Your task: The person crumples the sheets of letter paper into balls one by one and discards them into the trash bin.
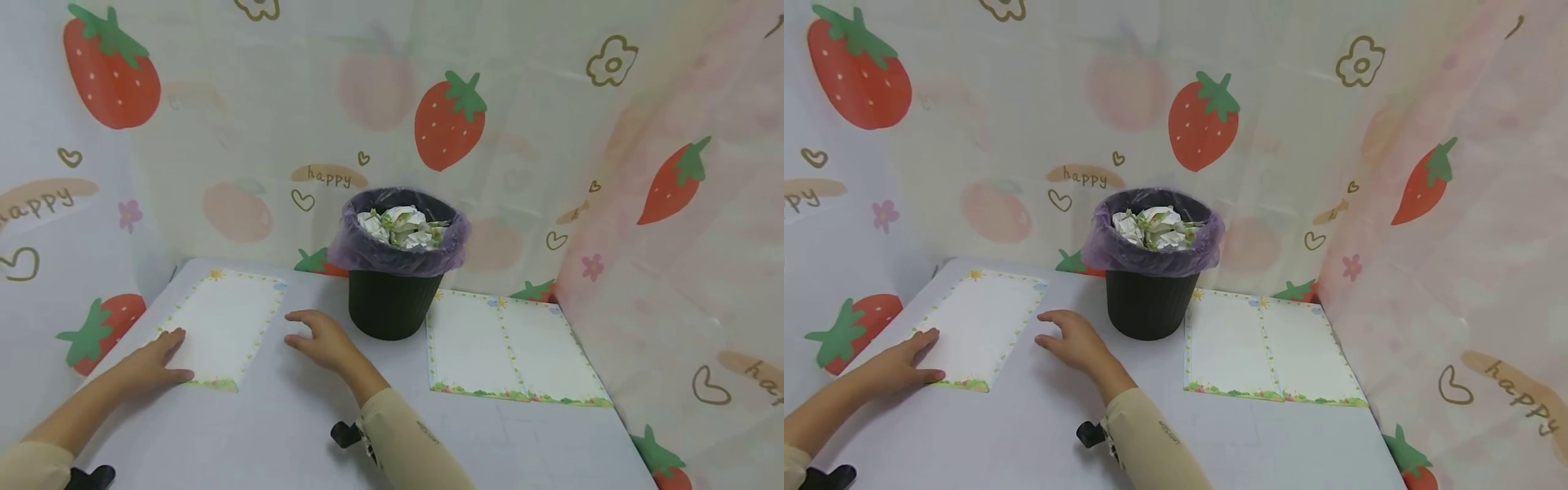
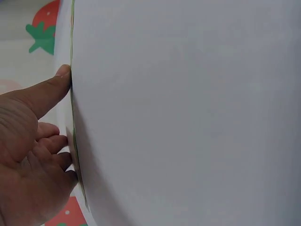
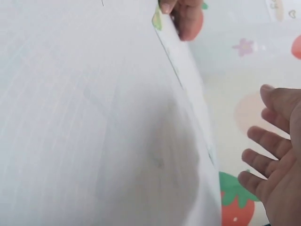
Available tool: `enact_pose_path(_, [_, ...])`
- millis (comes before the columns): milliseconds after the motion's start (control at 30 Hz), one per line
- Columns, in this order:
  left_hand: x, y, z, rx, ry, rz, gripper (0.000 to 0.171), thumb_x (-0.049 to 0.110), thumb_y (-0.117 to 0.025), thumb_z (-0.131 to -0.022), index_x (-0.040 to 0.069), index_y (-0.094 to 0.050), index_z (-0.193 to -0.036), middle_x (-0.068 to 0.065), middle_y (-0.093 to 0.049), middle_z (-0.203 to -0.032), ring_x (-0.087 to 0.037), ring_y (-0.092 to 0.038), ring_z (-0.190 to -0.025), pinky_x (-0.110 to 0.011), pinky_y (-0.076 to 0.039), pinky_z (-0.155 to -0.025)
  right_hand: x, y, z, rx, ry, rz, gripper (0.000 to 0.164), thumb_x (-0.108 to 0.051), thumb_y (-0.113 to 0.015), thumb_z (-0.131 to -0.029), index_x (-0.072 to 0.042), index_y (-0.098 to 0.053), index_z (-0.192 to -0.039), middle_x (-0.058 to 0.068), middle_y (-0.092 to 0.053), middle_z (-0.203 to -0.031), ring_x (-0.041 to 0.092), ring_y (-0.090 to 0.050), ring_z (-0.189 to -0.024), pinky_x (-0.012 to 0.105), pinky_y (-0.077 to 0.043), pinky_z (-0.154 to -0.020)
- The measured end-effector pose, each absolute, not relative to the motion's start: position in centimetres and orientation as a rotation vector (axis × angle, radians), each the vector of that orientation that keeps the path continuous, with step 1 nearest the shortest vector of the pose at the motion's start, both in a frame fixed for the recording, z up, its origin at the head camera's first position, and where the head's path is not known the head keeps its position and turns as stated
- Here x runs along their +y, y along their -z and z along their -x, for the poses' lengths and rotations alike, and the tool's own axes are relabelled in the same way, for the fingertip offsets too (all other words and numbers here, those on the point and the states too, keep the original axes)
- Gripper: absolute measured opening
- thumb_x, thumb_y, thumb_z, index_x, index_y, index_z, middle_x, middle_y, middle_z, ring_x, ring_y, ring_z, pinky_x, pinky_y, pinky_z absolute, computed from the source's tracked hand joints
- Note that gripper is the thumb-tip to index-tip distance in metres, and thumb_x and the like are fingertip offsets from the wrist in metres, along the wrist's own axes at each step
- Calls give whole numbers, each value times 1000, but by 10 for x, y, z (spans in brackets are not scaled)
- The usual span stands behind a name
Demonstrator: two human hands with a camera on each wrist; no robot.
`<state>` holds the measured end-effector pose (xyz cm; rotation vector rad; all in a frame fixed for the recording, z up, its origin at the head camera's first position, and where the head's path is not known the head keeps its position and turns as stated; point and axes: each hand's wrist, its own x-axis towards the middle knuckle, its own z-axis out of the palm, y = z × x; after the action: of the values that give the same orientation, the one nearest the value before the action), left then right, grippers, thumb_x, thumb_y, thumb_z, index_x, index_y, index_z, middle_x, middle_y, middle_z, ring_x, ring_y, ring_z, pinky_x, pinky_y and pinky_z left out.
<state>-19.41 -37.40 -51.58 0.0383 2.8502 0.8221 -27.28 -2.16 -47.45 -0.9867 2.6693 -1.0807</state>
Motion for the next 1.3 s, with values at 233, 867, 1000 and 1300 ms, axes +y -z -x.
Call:
enact_pose_path(233, [-354, 516, 182, 2848, -811, -80, 113, 52, -80, -82, -13, -23, -155, -39, -22, -158, -61, -15, -145, -75, -16, -113, -47, 496, 288, 2740, 938, 951, 47, -37, -69, -99, -21, -60, -143, -7, -57, -148, 10, -49, -141, 27, -38, -116])
enact_pose_path(867, [-295, 519, 148, 2895, -809, -196, 103, 42, -82, -82, -18, -31, -149, -41, -26, -156, -63, -18, -143, -73, -19, -114, -45, 518, 293, 2857, 289, 842, 77, -60, -68, -92, -20, -47, -154, -1, -37, -164, 20, -27, -155, 38, -24, -126])
enact_pose_path(1000, [-281, 519, 145, 2889, -721, -121, 106, 46, -82, -82, -18, -32, -150, -40, -25, -156, -62, -18, -144, -71, -19, -115, -39, 518, 293, 2838, 267, 830, 77, -60, -70, -91, -21, -49, -153, -4, -36, -165, 18, -24, -156, 40, -22, -127])
enact_pose_path(1300, [-260, 510, 137, 2882, -698, -90, 99, 44, -82, -83, -16, -37, -148, -38, -35, -153, -59, -29, -142, -70, -27, -114, -13, 513, 293, 2799, 252, 897, 65, -60, -72, -88, -22, -58, -139, -4, -35, -165, 19, -24, -156, 45, -24, -126])
